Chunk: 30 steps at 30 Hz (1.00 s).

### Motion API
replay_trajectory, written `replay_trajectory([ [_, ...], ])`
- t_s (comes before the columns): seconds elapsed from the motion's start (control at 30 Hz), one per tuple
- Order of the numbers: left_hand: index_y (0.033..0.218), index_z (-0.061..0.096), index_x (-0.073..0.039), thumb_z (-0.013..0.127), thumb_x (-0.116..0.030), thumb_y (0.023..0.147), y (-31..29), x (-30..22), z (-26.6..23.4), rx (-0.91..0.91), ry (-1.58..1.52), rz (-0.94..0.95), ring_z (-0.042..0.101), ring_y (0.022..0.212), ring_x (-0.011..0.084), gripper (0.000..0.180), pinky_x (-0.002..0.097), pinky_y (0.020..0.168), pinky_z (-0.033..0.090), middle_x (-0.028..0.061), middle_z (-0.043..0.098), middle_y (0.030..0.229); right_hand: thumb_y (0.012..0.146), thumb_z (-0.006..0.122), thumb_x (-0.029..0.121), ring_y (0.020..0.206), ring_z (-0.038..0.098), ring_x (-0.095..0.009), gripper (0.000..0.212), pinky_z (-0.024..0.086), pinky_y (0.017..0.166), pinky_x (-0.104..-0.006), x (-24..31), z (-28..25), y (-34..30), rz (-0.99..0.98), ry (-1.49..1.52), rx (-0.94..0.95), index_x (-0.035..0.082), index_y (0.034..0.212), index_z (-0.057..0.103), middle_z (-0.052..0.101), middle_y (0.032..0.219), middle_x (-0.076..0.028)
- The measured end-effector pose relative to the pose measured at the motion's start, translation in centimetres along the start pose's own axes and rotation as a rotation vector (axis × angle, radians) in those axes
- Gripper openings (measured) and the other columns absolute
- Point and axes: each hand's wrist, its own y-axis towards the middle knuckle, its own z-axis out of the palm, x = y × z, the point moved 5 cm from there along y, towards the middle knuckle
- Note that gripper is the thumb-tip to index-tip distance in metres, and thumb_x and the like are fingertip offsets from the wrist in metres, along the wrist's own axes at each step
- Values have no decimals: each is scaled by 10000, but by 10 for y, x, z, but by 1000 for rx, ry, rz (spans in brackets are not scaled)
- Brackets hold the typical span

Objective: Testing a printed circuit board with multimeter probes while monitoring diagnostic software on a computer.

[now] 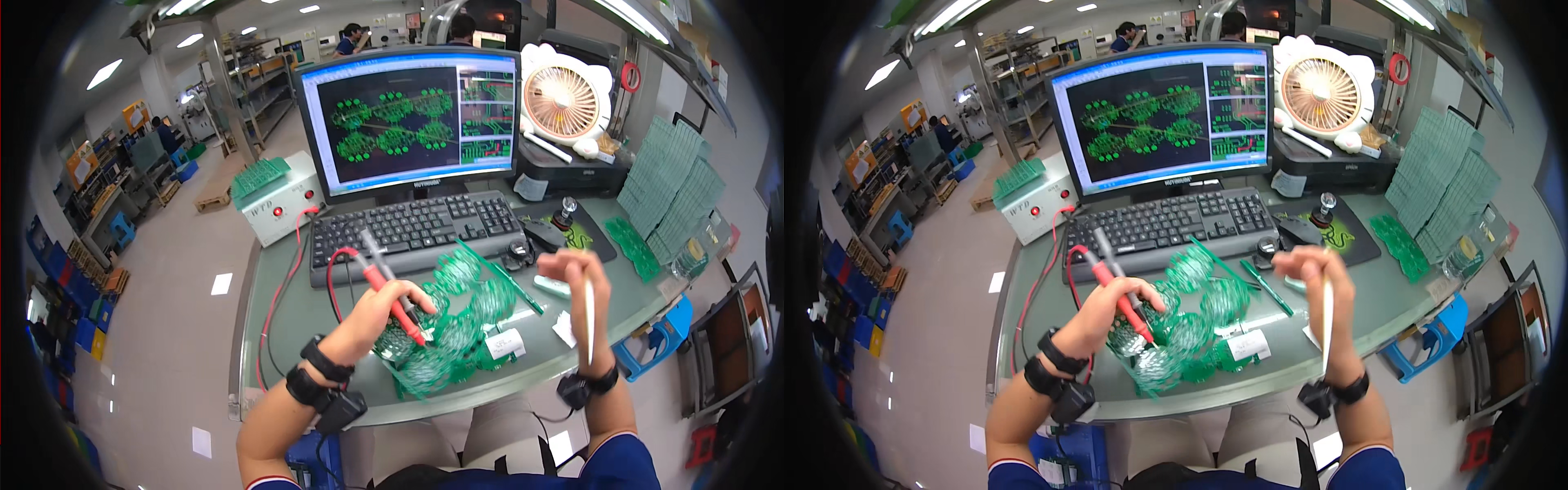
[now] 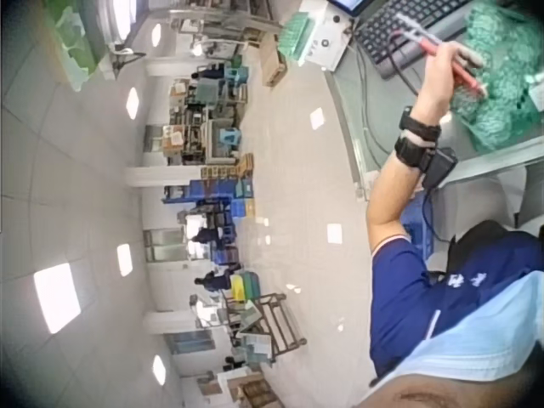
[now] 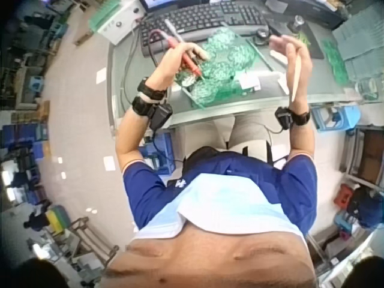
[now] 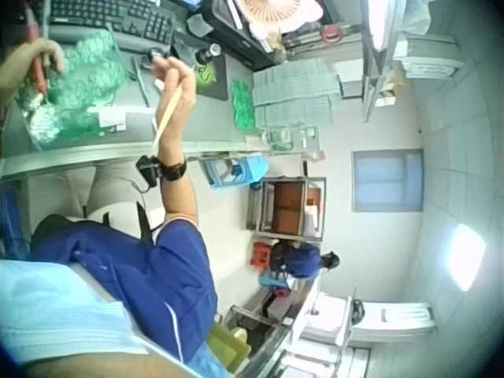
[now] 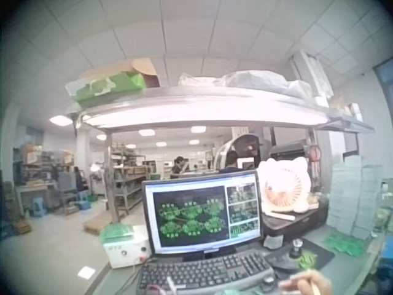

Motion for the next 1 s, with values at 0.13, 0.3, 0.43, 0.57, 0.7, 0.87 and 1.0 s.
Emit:
replay_trajectory([
  [0.13,858,694,8,394,-265,957,22,12,20,344,340,-100,588,889,171,417,308,899,422,65,700,862,1004,497,98,986,647,-168,171,481,899,-287,-36,-45,64,-90,-328,53,-24,1093,576,691,1070,-130],
  [0.3,848,699,-17,387,-289,936,36,31,31,400,420,-122,549,896,181,424,315,847,435,80,655,924,933,624,177,968,661,-181,219,494,844,-291,-138,-105,114,52,-603,10,41,1104,616,697,1040,-137],
  [0.43,917,689,-34,360,-274,984,17,3,20,297,386,107,530,1008,185,413,315,908,419,82,601,1025,895,684,220,1034,659,-246,299,485,874,-318,-160,-120,117,-15,-765,-1,51,1127,601,682,1083,-134],
  [0.57,883,622,-21,390,-367,995,-10,16,-34,-58,154,-116,526,667,94,432,236,622,436,31,565,772,890,700,250,1098,620,-216,354,453,938,-312,-187,-117,106,148,-704,82,52,1161,589,657,1178,-108],
  [0.7,927,579,-26,449,-389,992,-25,25,-60,-183,-38,-115,525,620,83,391,228,565,434,45,557,769,901,694,174,1141,585,-199,329,432,979,-304,-196,-118,105,87,-547,132,24,1175,591,614,1268,-111],
  [0.87,1023,572,-24,529,-253,987,-27,34,-66,-104,-208,-86,606,782,110,235,258,705,508,42,580,943,890,700,169,1223,544,-220,369,390,1047,-337,-196,-103,108,101,-525,188,20,1205,577,590,1322,-118],
  [1.0,1035,564,-27,627,-147,930,-28,37,-63,-83,-181,-67,592,895,102,172,257,772,499,36,555,1017,860,717,123,1293,488,-235,403,322,1112,-352,-191,-79,108,54,-554,306,23,1221,568,548,1374,-139],
])
